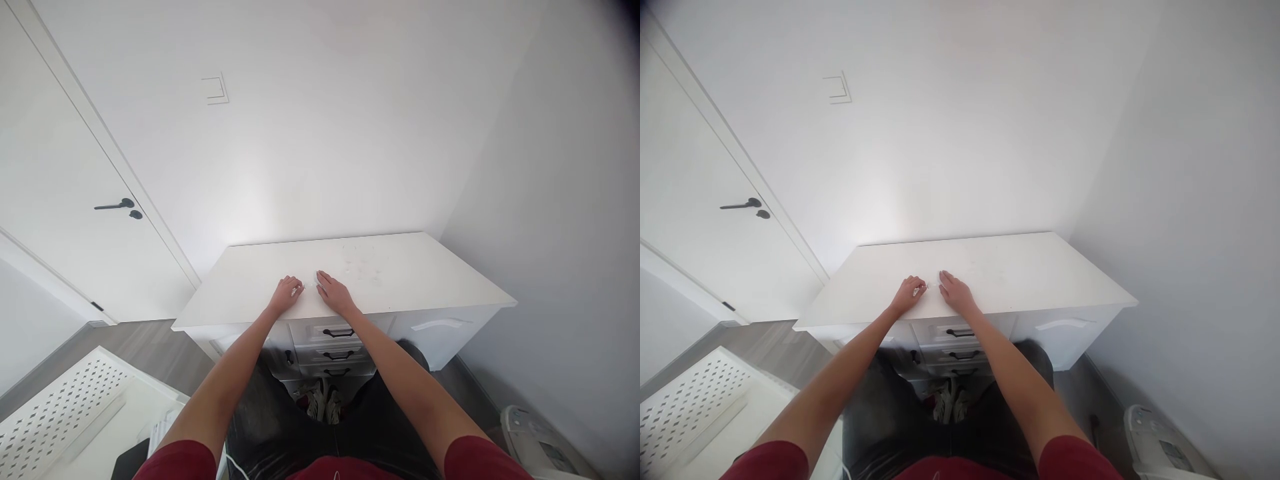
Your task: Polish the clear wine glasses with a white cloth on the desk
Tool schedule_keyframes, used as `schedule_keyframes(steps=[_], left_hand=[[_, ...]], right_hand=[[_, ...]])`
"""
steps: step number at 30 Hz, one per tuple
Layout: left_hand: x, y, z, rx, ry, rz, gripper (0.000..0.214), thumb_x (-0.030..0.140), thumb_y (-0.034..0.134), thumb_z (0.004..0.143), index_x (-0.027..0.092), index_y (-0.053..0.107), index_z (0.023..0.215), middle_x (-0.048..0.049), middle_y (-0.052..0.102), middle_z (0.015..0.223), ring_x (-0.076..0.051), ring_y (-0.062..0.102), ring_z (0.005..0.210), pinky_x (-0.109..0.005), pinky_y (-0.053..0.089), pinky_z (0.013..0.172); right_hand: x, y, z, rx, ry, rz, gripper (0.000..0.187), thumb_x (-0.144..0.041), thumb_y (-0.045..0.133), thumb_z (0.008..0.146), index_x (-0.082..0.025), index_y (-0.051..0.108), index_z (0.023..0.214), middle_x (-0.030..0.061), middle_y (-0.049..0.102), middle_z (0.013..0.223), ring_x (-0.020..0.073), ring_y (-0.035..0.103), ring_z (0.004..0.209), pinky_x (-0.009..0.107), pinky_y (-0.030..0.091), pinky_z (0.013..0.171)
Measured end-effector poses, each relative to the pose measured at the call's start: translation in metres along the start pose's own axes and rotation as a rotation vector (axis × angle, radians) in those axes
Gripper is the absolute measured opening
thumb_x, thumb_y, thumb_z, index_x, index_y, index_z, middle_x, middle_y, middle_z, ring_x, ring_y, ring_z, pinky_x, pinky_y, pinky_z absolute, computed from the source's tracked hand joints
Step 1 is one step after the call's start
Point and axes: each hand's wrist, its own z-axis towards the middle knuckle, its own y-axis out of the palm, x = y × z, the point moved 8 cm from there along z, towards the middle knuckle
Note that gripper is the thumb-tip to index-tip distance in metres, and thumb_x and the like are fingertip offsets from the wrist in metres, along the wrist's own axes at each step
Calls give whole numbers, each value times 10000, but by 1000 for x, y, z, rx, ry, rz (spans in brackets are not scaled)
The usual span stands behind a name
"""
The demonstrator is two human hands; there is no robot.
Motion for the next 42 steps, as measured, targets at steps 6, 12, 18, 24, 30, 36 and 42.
schedule_keyframes(steps=[6,12,18,24,30,36,42], left_hand=[[-4,5,1,-15,8,31,248,276,430,986,232,674,993,-57,663,957,-212,559,944,-389,412,871],[-4,5,1,-27,3,28,244,279,440,976,231,677,1006,-58,669,962,-217,564,952,-398,419,870],[-2,4,1,-24,-2,24,254,283,441,972,235,686,1017,-65,668,963,-221,564,949,-412,427,884],[-3,4,1,-27,6,19,240,269,455,966,231,686,1018,-64,662,959,-219,563,951,-403,432,881],[-3,4,0,-23,12,1,213,247,472,955,228,675,1013,-57,658,958,-216,556,954,-399,427,896],[-3,3,1,-14,13,-1,178,246,503,942,228,665,1013,-45,665,958,-211,554,944,-393,422,895],[-1,2,2,-17,8,4,199,302,479,965,233,662,1000,-47,665,958,-214,556,938,-400,417,886]], right_hand=[[-17,-2,-3,-13,-166,33,493,-392,311,1033,-283,415,1502,-17,387,1564,199,534,1308,355,476,1081],[1,-5,0,49,23,0,488,-353,287,1035,-264,434,1492,-1,387,1561,216,567,1271,384,511,1044],[-13,-1,-1,-44,-124,41,487,-350,329,1025,-308,414,1503,-27,428,1536,195,528,1321,380,467,1103],[-14,0,-2,-41,-147,40,486,-332,330,1025,-309,412,1503,-29,425,1539,184,537,1309,364,467,1099],[-6,0,-2,4,-70,31,489,-310,317,1026,-273,411,1504,-7,424,1542,193,543,1301,372,490,1071],[-2,-1,-1,4,-25,17,496,-294,331,1018,-285,404,1508,1,422,1543,206,537,1311,390,500,1059],[-9,1,-2,-41,-105,39,503,-282,350,1006,-310,407,1505,-21,430,1536,190,521,1327,381,473,1094]])
